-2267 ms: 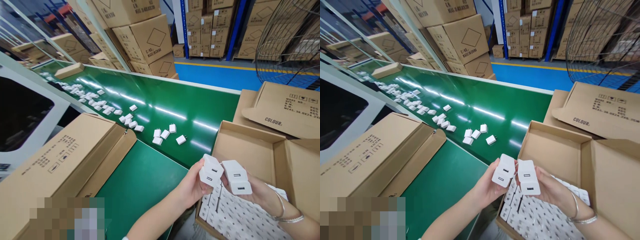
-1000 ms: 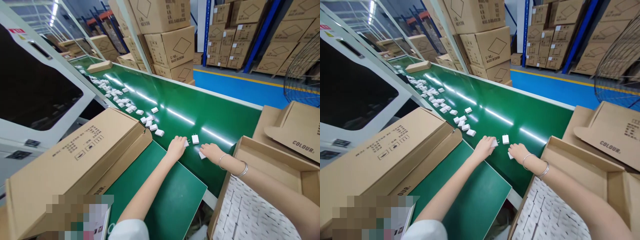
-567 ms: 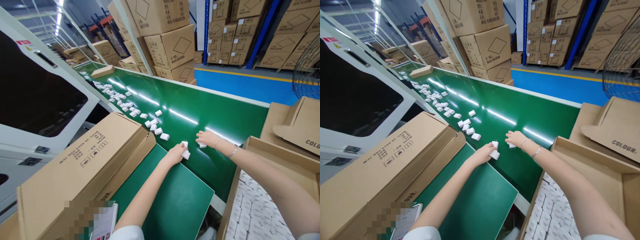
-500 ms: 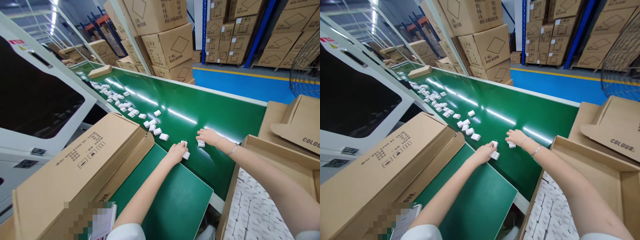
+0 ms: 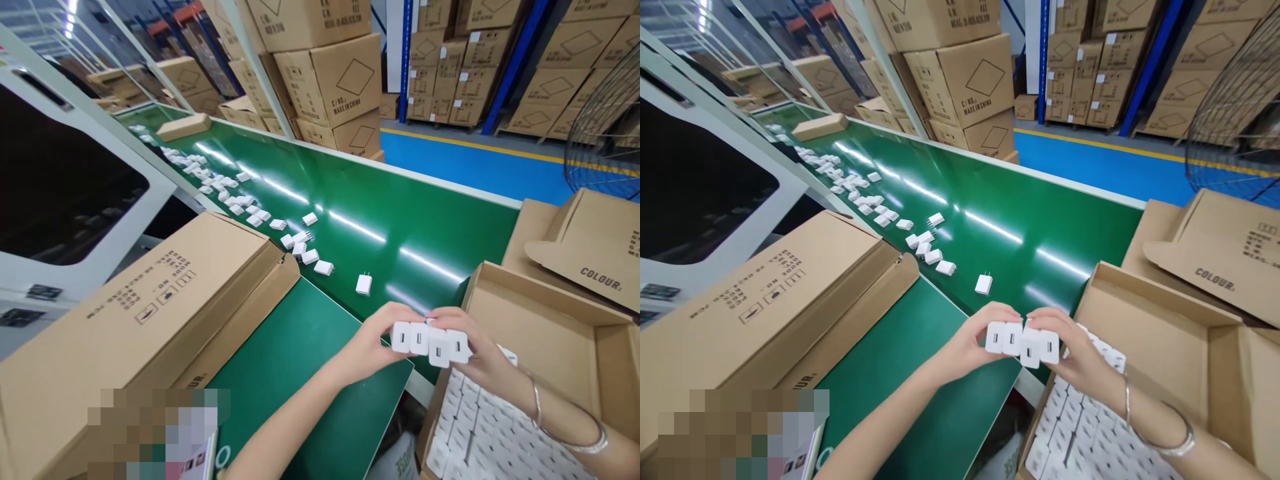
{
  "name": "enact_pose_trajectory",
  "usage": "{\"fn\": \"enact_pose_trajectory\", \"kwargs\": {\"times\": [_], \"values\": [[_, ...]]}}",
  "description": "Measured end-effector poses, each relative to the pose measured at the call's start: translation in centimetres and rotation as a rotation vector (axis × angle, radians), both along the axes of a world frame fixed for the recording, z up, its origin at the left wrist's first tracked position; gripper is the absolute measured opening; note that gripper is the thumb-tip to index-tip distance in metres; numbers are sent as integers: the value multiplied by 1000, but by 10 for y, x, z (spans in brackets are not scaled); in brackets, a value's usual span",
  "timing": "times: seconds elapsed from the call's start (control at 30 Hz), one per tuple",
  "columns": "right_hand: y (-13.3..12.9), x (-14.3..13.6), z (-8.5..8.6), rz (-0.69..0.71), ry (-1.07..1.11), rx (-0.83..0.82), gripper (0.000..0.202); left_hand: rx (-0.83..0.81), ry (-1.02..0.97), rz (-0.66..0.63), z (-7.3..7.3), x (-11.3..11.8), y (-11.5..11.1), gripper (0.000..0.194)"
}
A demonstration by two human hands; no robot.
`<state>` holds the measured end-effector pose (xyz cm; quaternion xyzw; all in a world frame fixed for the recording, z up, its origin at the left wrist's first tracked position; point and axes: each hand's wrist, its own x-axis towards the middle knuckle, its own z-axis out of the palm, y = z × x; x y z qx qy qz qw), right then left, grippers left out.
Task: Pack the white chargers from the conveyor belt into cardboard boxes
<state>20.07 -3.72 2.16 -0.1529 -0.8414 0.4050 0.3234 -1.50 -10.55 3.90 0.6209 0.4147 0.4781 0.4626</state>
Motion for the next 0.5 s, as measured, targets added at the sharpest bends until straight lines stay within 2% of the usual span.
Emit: {"fn": "enact_pose_trajectory", "kwargs": {"times": [0.07,0.17,0.4,0.5], "values": [[-12,7,5,-13,23,17,36,-38,-92,5,4,18,-11,39],[-21,13,10,-2,17,-13,35,-52,-158,23,4,31,-20,41],[-30,20,7,-15,98,-29,31,67,-114,3,3,42,-24,36],[-33,31,9,-21,73,-81,29,100,-81,-26,6,49,-26,35]]}}
